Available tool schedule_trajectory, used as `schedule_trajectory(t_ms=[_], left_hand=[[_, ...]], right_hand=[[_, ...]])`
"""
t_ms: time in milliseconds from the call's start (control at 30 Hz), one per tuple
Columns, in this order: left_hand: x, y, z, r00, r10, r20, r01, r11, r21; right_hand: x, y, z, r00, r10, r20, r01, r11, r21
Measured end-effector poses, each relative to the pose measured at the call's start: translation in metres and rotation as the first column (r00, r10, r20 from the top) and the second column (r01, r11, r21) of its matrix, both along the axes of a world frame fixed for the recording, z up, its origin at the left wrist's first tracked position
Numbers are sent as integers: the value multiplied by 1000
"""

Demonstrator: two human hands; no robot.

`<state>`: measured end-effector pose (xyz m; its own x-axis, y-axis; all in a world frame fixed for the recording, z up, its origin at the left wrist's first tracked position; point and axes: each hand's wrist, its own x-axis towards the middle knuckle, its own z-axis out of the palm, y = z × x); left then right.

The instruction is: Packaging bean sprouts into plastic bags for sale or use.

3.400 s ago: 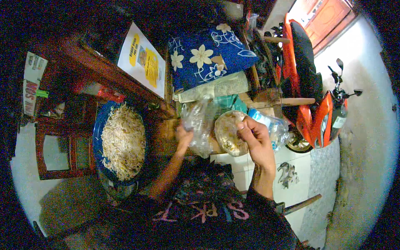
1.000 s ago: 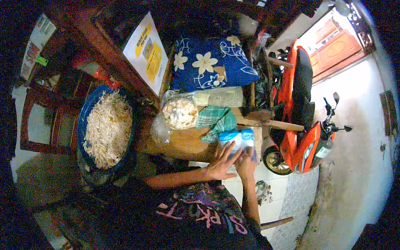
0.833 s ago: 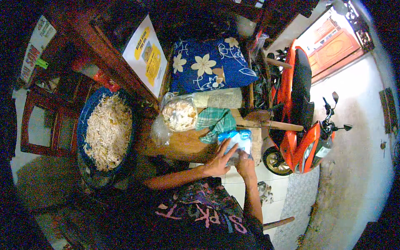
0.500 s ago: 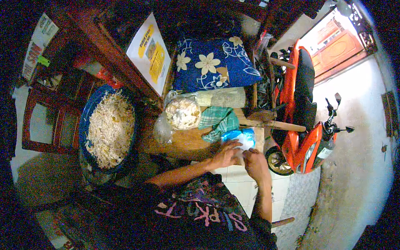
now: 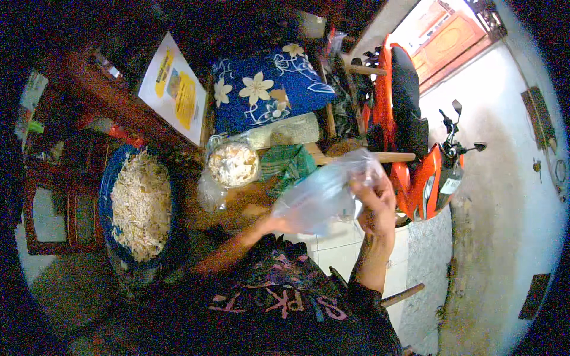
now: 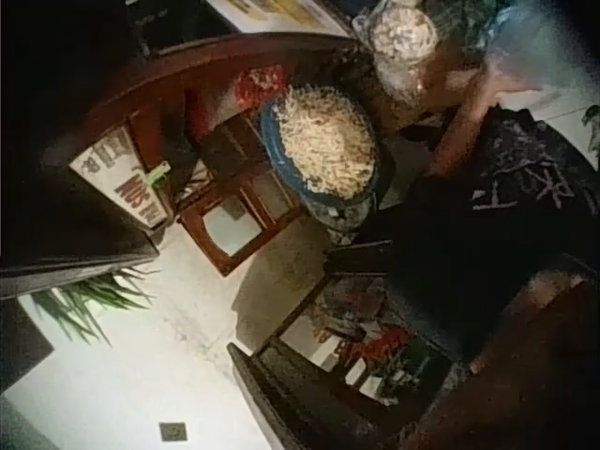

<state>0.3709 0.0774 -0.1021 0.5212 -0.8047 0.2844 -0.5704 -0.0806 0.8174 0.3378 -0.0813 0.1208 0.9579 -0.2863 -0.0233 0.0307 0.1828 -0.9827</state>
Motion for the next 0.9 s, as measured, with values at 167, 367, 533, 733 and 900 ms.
schedule_trajectory(t_ms=[167, 367, 533, 733, 900], left_hand=[[-1, 122, 34, 859, 160, -486, -197, 980, -25], [-73, 248, 87, 133, 462, -877, -770, 605, 202], [-126, 308, 114, 123, 648, -752, -880, 421, 219], [-160, 321, 92, -38, 458, -888, -979, -196, -59], [-167, 360, 58, -59, 562, -825, -979, -195, -62]], right_hand=[[27, 30, -30, 965, 247, -85, -259, 945, -198], [45, 112, -60, 775, 527, -349, -609, 770, -190], [67, 179, -85, 698, 653, -294, -716, 634, -294], [36, 314, -73, 702, 708, -78, -303, 198, -932], [9, 406, -120, 73, 908, -412, -963, -43, -265]])
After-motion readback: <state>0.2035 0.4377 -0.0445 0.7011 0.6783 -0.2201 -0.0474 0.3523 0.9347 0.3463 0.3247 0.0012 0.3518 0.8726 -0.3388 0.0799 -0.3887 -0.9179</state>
